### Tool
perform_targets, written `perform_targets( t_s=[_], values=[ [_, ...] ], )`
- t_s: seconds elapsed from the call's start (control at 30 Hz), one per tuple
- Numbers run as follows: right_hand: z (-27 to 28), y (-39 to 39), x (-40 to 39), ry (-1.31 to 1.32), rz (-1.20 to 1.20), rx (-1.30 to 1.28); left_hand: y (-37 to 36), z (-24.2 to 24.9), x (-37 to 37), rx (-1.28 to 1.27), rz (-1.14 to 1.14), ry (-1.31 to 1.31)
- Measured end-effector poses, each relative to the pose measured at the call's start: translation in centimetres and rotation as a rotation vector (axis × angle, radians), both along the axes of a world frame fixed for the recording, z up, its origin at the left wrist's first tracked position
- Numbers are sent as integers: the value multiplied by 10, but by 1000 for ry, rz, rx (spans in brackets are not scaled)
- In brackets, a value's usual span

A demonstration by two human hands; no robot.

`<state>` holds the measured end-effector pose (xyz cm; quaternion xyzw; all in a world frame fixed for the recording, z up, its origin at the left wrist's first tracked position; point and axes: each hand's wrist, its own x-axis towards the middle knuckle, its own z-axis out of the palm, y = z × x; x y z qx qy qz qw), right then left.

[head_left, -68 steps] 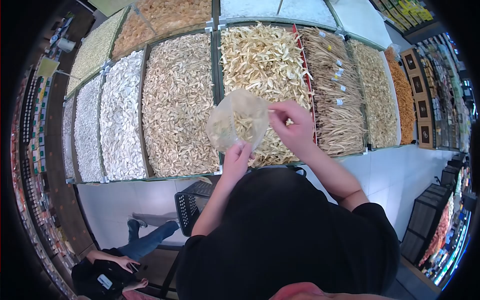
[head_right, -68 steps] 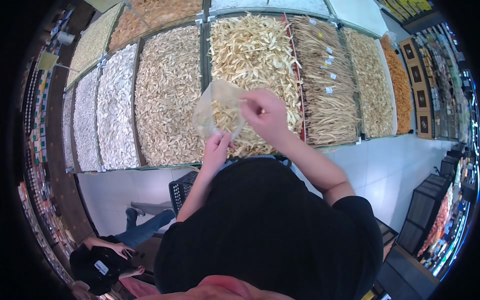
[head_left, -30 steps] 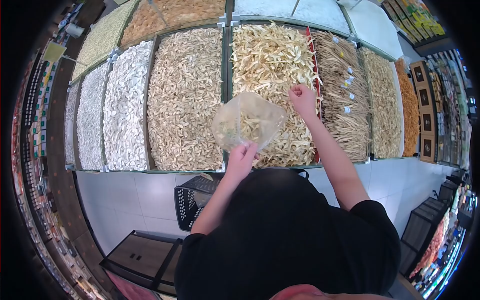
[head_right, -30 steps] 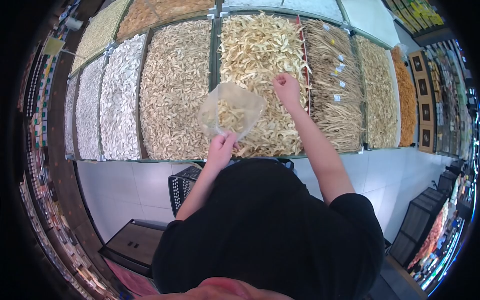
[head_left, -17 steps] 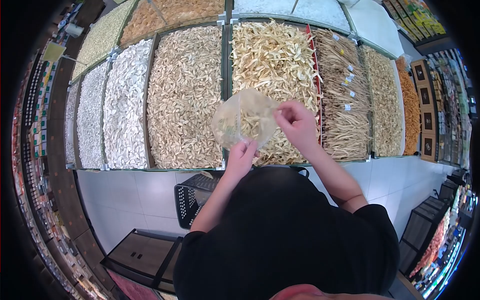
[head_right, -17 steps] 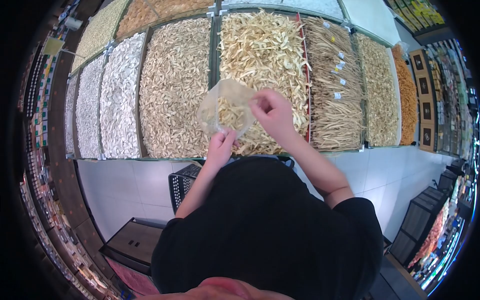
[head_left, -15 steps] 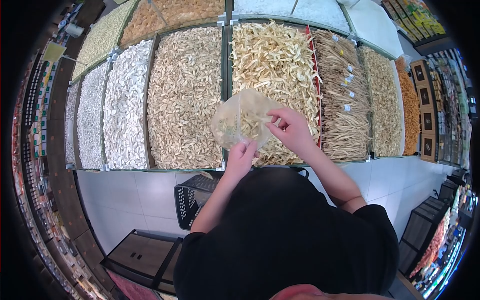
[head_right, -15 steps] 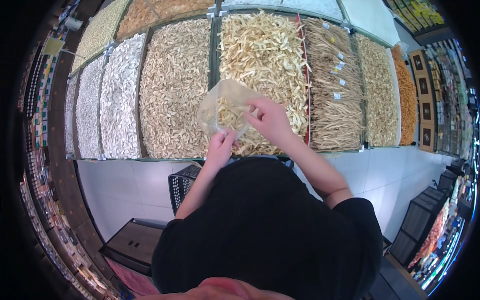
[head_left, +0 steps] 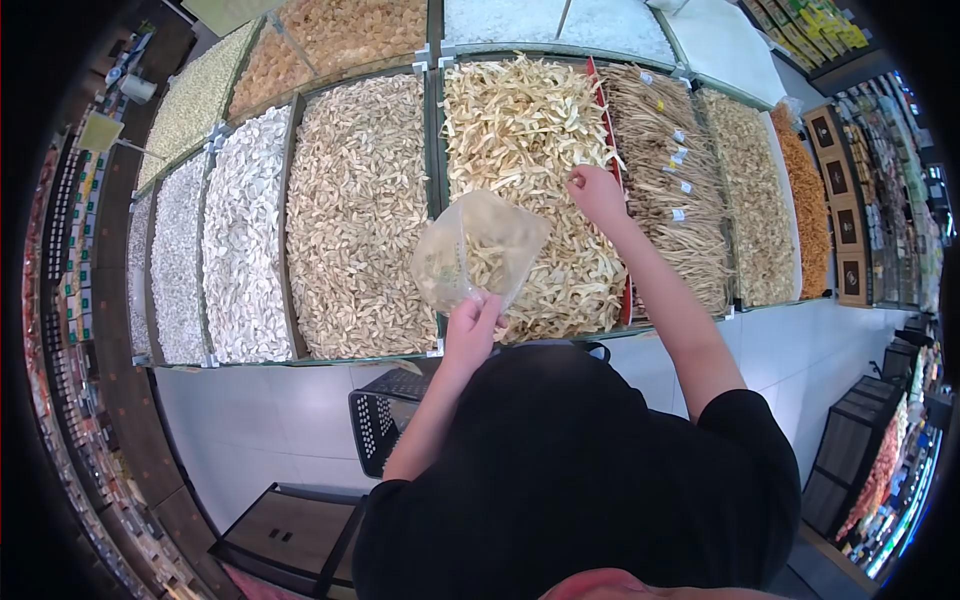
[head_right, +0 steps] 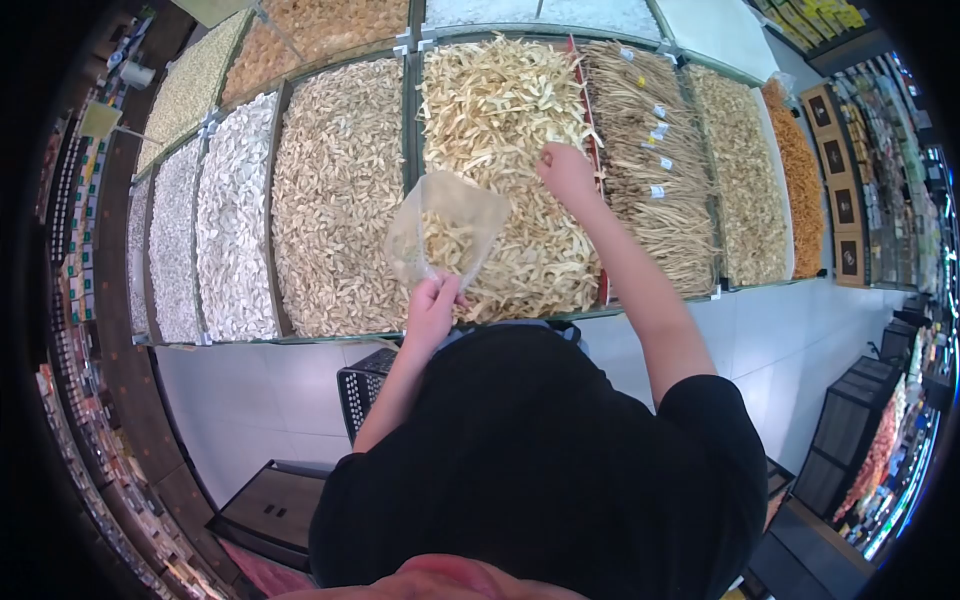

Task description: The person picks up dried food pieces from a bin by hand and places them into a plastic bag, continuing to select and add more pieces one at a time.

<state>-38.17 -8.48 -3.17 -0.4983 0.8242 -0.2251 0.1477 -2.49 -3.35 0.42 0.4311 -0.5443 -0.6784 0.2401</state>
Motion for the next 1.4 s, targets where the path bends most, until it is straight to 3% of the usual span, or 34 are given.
perform_targets(
  t_s=[0.13,0.33,0.57,0.73,0.87,0.97,1.07,1.17,1.27,1.4],
  values=[
    [-23,-18,8,23,17,-51,-2,1,2,1,-5,-3],
    [-31,-30,16,55,-91,71,-3,6,2,-25,-10,0],
    [-30,-14,15,-105,-153,-171,-4,-5,1,-16,-9,-17],
    [8,5,22,11,-144,-375,-6,5,-4,61,12,-13],
    [23,14,22,-184,-266,-343,-5,-6,-6,7,-33,-35],
    [32,21,32,-426,-240,-469,-4,2,-5,-12,-29,-28],
    [76,41,60,-603,-131,-601,-4,5,-1,-34,-28,-48],
    [109,67,85,-504,29,-638,-4,0,2,-5,-25,-72],
    [129,81,116,-380,144,-428,-4,2,3,52,14,-60],
    [130,104,130,-428,279,-254,-6,2,12,25,-42,-20]
  ],
)
